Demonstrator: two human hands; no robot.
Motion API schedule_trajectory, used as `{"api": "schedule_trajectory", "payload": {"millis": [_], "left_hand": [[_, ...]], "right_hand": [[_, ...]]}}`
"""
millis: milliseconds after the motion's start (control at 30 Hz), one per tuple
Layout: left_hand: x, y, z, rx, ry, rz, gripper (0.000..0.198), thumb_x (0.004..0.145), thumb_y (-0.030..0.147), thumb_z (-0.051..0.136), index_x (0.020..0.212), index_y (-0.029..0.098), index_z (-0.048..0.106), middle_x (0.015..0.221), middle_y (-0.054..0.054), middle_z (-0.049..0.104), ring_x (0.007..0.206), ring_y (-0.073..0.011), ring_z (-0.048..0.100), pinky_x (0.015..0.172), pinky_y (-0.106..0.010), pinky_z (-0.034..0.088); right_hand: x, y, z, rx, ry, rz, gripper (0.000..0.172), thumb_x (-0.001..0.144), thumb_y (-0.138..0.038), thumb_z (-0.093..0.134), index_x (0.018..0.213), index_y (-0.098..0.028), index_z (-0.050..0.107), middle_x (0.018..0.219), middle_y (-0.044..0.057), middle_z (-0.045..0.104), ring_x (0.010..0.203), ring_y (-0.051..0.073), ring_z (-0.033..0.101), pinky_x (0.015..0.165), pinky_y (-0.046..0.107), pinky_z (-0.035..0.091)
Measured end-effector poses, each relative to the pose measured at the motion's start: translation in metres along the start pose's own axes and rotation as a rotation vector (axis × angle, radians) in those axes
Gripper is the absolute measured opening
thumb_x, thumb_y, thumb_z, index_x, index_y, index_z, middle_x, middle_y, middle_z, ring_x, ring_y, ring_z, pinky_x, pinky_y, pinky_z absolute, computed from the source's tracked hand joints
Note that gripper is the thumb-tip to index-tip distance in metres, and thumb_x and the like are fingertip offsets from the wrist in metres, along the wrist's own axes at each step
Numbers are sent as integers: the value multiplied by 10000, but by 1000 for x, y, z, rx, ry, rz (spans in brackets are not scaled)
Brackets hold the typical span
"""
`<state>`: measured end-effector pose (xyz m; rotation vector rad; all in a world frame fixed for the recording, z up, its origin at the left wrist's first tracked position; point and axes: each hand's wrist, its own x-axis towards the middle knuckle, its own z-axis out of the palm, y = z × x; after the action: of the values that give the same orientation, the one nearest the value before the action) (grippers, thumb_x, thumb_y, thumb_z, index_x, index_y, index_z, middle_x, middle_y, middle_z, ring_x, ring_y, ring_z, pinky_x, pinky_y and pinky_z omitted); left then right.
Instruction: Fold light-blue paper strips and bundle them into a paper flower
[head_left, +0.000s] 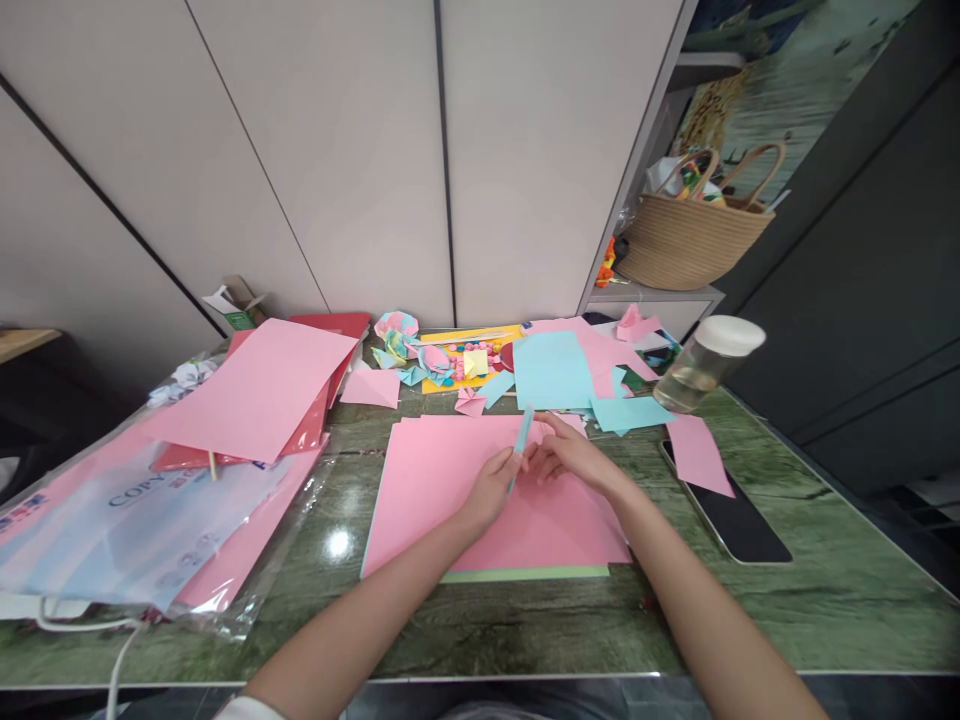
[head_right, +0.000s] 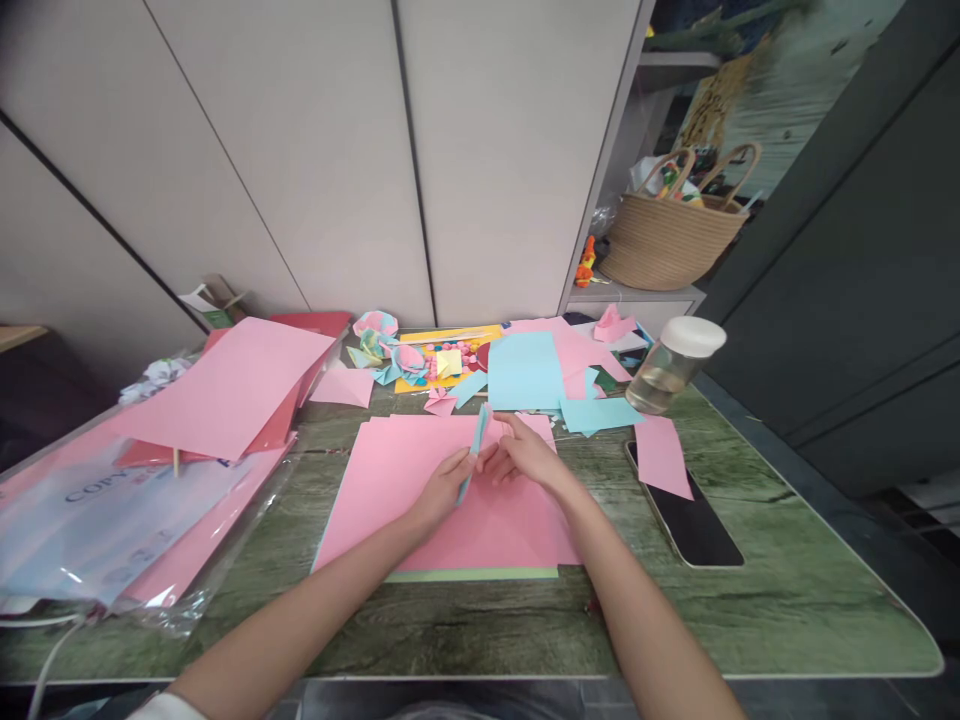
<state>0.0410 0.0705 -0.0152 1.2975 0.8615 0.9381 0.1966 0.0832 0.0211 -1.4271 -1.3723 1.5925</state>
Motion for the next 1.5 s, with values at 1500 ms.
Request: {"api": "schedule_trajectory", "payload": {"millis": [1500], "left_hand": [[6, 11, -26, -599, 60, -290, 126, 740, 251, 505, 673, 144, 498, 830, -80, 655, 734, -151, 601, 714, -275, 418]], "right_hand": [[1, 6, -1, 407, -307, -78, 545, 641, -193, 377, 1185, -164, 412, 490, -15, 552, 368, 112, 474, 379, 197, 300]]}}
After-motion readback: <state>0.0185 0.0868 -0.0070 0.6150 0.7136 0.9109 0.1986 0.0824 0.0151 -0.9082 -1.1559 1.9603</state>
